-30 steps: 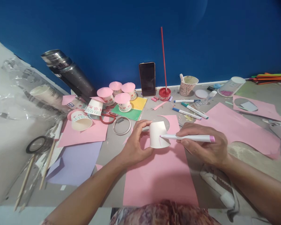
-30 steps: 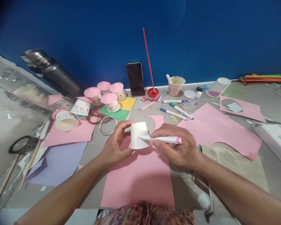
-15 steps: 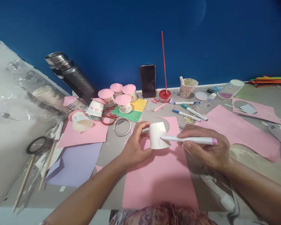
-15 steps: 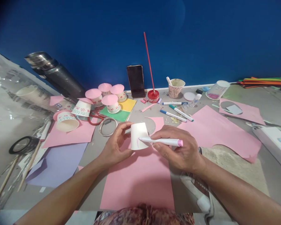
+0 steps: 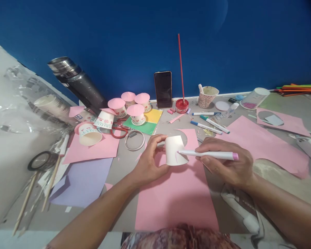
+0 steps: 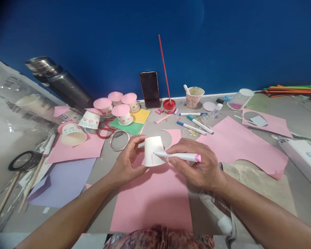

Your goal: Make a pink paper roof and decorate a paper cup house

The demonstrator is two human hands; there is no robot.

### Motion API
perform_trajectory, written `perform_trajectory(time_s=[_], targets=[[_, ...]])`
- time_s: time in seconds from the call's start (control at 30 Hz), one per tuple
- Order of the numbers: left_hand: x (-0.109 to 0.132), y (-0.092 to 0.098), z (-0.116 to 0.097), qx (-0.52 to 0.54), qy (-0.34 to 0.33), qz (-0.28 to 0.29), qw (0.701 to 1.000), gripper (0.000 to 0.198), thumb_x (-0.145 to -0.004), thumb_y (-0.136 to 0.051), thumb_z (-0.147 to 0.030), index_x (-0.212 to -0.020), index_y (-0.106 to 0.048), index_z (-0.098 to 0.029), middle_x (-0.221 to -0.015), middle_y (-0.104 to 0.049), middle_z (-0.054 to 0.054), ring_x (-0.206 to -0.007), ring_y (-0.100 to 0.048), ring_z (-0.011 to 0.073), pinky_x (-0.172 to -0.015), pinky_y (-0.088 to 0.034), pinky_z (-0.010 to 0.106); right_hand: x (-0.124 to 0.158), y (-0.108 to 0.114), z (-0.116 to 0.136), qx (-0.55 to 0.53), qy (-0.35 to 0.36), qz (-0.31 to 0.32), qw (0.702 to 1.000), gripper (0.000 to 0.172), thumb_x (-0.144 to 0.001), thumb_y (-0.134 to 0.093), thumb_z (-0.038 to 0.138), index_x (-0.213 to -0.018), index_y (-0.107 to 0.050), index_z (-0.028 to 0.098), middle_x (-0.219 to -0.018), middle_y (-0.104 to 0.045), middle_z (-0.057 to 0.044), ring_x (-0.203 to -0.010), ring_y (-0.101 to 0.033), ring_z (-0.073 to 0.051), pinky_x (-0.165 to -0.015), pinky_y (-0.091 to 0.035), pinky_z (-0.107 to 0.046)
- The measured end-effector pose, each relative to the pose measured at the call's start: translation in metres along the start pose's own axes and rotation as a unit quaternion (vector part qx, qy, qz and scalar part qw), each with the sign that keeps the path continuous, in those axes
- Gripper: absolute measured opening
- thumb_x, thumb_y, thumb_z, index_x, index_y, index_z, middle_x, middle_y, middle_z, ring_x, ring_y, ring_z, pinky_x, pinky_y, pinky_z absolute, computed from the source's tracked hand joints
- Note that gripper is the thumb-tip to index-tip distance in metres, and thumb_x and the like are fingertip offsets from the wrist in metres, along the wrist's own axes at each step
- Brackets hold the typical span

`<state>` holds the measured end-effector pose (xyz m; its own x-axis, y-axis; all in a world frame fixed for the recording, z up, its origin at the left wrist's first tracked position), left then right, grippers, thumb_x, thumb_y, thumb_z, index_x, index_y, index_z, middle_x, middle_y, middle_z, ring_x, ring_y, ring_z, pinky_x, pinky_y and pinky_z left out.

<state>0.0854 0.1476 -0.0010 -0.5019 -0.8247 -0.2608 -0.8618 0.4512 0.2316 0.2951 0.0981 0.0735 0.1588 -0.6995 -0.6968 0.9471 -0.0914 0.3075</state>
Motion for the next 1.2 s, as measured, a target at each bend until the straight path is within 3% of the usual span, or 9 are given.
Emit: perform_trajectory(time_s=[0.27, 0.53, 0.97, 1.2], targets=[[-0.002, -0.001, -0.002, -0.001, 0.004, -0.004, 1.0, 0.072, -0.08, -0.079, -0.018, -0.143, -0.048, -0.032, -0.147, -0.047, 0.011, -0.14, -0.051, 0.0331, -0.115, -0.051, 0.052, 0.002, -0.004, 0.003, 0.023, 0.027, 0.034, 0.999, 0.026, -0.088, -0.069, 0.006, -0.109, -0.075, 0.021, -0.081, -0.079, -0.005, -0.069, -0.072, -0.02, -0.065, -0.058, -0.035], [-0.001, 0.0, -0.001, 0.011, 0.022, -0.001, 1.0, 0.074, -0.078, -0.08, -0.014, -0.143, -0.05, -0.031, -0.149, -0.046, 0.011, -0.14, -0.05, 0.0338, -0.117, -0.048, 0.052, -0.003, 0.002, 0.006, 0.027, 0.018, -0.009, 0.999, 0.027, -0.087, -0.069, 0.004, -0.107, -0.076, 0.021, -0.078, -0.078, -0.005, -0.063, -0.069, -0.019, -0.057, -0.056, -0.032], [0.0, 0.001, -0.001, 0.006, 0.033, 0.0, 0.999, 0.074, -0.077, -0.08, -0.014, -0.142, -0.051, -0.032, -0.148, -0.048, 0.01, -0.141, -0.05, 0.0336, -0.118, -0.046, 0.052, -0.005, 0.001, 0.009, 0.048, 0.024, 0.005, 0.999, 0.023, -0.089, -0.067, 0.007, -0.105, -0.076, 0.021, -0.077, -0.078, -0.006, -0.063, -0.07, -0.02, -0.057, -0.057, -0.033], [-0.002, -0.001, 0.001, 0.057, 0.044, 0.004, 0.997, 0.07, -0.081, -0.083, -0.023, -0.142, -0.05, -0.031, -0.148, -0.05, 0.012, -0.14, -0.052, 0.0339, -0.117, -0.046, 0.052, -0.006, 0.005, 0.011, 0.053, 0.024, -0.014, 0.998, 0.025, -0.088, -0.067, 0.006, -0.107, -0.075, 0.022, -0.079, -0.079, -0.006, -0.063, -0.071, -0.021, -0.057, -0.057, -0.034]])
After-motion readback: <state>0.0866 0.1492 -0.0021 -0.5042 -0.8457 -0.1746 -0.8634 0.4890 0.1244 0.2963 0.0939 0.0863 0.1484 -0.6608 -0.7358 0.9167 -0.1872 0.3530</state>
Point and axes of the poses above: each hand's wrist, its own x-axis away from the middle knuckle, its own y-axis out of the back of the hand, z = x × y, the point moved 6 cm from there along -x, towards the middle knuckle
